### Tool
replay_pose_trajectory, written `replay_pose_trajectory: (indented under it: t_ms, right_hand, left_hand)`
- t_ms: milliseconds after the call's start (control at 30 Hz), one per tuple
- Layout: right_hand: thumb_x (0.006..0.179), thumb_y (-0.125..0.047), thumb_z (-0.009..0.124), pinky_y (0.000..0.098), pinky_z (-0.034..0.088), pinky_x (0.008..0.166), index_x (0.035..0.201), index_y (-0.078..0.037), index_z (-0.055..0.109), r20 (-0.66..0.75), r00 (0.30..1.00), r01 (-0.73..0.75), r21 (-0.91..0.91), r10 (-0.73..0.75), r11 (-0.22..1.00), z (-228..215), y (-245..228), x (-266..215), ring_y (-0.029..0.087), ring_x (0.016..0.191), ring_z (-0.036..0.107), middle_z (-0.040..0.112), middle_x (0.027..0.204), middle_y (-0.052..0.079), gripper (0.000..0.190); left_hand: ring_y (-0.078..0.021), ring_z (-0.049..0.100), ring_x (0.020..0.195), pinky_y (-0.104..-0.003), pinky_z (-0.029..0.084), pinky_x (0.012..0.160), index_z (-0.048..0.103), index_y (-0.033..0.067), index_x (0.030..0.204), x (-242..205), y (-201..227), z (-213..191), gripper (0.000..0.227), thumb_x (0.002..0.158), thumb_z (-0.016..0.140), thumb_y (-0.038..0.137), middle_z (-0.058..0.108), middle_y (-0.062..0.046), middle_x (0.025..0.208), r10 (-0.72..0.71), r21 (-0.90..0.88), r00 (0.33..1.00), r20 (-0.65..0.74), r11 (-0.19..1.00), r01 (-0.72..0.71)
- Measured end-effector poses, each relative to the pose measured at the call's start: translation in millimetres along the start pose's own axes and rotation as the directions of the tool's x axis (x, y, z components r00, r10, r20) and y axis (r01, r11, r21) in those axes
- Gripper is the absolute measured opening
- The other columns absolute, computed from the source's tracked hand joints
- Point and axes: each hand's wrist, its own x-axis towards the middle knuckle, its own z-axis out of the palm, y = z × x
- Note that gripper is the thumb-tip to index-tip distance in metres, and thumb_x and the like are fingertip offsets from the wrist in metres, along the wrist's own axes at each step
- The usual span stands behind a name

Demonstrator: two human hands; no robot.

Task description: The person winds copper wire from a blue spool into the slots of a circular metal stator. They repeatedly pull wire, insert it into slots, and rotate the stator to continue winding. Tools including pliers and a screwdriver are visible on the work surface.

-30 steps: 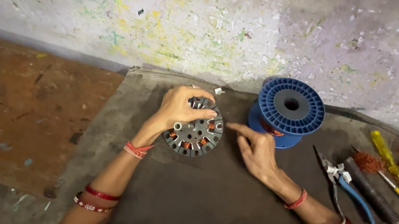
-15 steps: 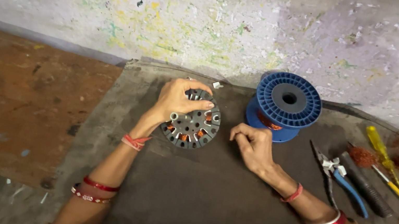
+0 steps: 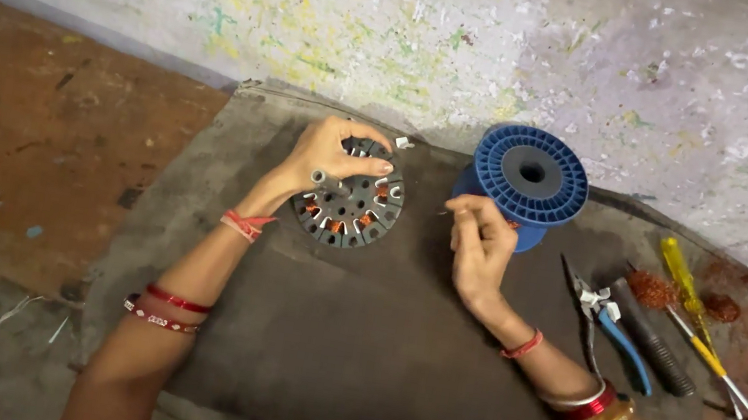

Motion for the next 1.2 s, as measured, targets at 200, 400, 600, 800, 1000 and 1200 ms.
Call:
replay_pose_trajectory:
  t_ms: [200,400,600,800,1000,1200]
  right_hand:
    - [0.105,-0.001,0.051,0.022,0.033,0.052,0.112,0.0,0.059,-0.028,0.989,0.147,0.12,-0.145,0.982,3.4,-1.4,-7.2,0.003,0.057,0.043,0.054,0.076,-0.002,0.011]
    - [0.095,-0.002,0.058,0.0199,0.043,0.05,0.122,-0.003,0.051,-0.017,1.0,0.004,0.082,-0.002,0.997,11.9,-28.6,-8.3,0.006,0.075,0.055,0.064,0.115,0.006,0.028]
    - [0.086,0.008,0.072,0.0259,0.06,0.075,0.127,0.0,0.055,0.073,0.923,0.381,-0.299,-0.378,0.875,14.1,-50.7,-19.5,0.028,0.124,0.054,0.04,0.147,0.017,0.045]
    - [0.086,0.016,0.062,0.0303,0.064,0.083,0.13,-0.006,0.055,0.349,0.582,0.811,-0.192,-0.734,0.552,12.2,-52.6,-20.6,0.036,0.13,0.057,0.038,0.149,0.021,0.05]
    - [0.087,0.018,0.056,0.0283,0.062,0.082,0.149,0.002,0.045,0.376,0.879,0.398,-0.238,-0.294,0.886,25.1,-61.3,-21.0,0.029,0.129,0.058,0.032,0.159,0.024,0.065]
    - [0.091,0.0,0.063,0.0265,0.057,0.06,0.141,-0.009,0.057,0.233,0.921,-0.249,-0.268,0.313,0.931,26.8,-51.2,-0.3,0.015,0.077,0.068,0.073,0.11,0.009,0.051]
  left_hand:
    - [-0.0081,0.072,0.075,-0.026,0.056,0.071,0.082,0.0144,0.1,0.2,-1.1,-1.2,0.034,0.076,0.085,0.038,0.08,-0.001,0.088,-0.016,-0.091,1.0,0.014,0.996,0.017]
    - [-0.0091,0.073,0.077,-0.026,0.056,0.072,0.082,0.0133,0.1,0.1,-2.4,-1.7,0.032,0.077,0.086,0.036,0.081,-0.002,0.088,0.041,-0.04,0.999,-0.012,0.998,-0.041]
    - [-0.0091,0.074,0.076,-0.027,0.056,0.071,0.082,0.0165,0.1,0.7,-0.7,2.0,0.034,0.076,0.086,0.039,0.081,-0.001,0.087,0.021,0.013,1.0,-0.004,1.0,-0.021]
    - [-0.0122,0.073,0.07,-0.028,0.056,0.067,0.082,0.0192,0.102,-0.2,5.4,1.0,0.037,0.073,0.086,0.043,0.08,-0.002,0.085,-0.028,0.092,0.999,-0.015,0.995,0.03]
    - [-0.0143,0.073,0.068,-0.03,0.055,0.065,0.082,0.0201,0.102,-1.0,9.7,4.6,0.04,0.072,0.086,0.046,0.08,-0.002,0.088,0.003,0.13,1.0,-0.019,0.992,-0.001]
    - [-0.0146,0.074,0.071,-0.031,0.056,0.067,0.081,0.0194,0.101,-2.7,10.0,2.9,0.039,0.072,0.086,0.046,0.079,-0.003,0.088,0.038,0.113,0.999,-0.024,0.993,-0.035]
